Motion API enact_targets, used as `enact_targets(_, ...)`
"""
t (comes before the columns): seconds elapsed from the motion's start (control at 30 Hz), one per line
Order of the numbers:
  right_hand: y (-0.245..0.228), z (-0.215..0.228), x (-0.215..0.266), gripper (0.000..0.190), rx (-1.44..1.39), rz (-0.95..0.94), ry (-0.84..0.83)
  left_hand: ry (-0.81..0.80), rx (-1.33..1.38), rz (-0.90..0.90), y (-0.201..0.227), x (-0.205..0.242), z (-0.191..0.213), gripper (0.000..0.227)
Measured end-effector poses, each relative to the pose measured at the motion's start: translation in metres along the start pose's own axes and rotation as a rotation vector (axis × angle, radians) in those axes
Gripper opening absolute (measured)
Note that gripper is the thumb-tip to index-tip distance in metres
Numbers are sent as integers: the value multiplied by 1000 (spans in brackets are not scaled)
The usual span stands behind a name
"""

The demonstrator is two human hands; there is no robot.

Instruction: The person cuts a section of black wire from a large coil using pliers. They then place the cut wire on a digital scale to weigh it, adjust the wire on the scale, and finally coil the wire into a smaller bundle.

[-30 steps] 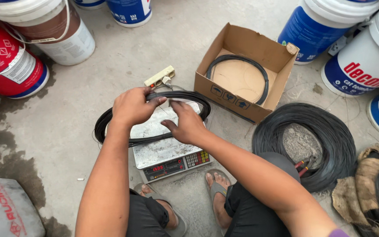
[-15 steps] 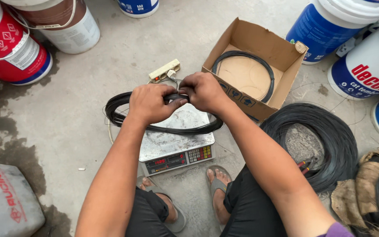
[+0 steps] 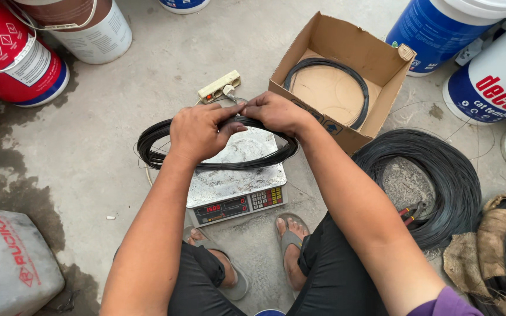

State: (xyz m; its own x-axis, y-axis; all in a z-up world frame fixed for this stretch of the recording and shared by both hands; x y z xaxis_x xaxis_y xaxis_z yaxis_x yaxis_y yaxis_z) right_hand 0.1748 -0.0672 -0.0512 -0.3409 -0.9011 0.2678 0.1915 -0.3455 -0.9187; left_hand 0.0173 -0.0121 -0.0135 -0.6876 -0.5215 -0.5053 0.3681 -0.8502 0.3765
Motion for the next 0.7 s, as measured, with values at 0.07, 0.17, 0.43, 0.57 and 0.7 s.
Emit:
enact_targets(0.07, 2, 9, -11, 16, -62, 40, 30, -3, -3, 3, 4, -2, 6, 24)
enact_targets(0.17, -14, 18, 5, 30, -116, 168, 39, -64, -18, 91, -5, -5, 8, 24)
enact_targets(0.43, 18, 3, 4, 42, 596, 121, 132, -352, -83, 367, -20, -11, 23, 33)
enact_targets(0.57, 25, -8, 6, 32, 504, 128, 194, -517, -24, 432, -15, -8, 34, 31)
enact_targets(0.7, 17, -12, 10, 34, 483, 176, 226, -611, 71, 556, -20, -4, 35, 34)
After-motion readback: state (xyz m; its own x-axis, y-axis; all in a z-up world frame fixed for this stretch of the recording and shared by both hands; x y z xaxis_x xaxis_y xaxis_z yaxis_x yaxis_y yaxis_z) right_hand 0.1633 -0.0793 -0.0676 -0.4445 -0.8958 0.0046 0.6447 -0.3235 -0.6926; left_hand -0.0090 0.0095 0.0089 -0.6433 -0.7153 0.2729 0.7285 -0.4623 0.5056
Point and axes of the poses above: each hand's wrist, its own x-axis away from the middle knuckle, its own z-axis out of the back of the hand, y = z × x, the point moved 3 cm from there along -x, towards the middle knuckle, and after that the axes turned 7 degrees about y, right-handed, at the moved point
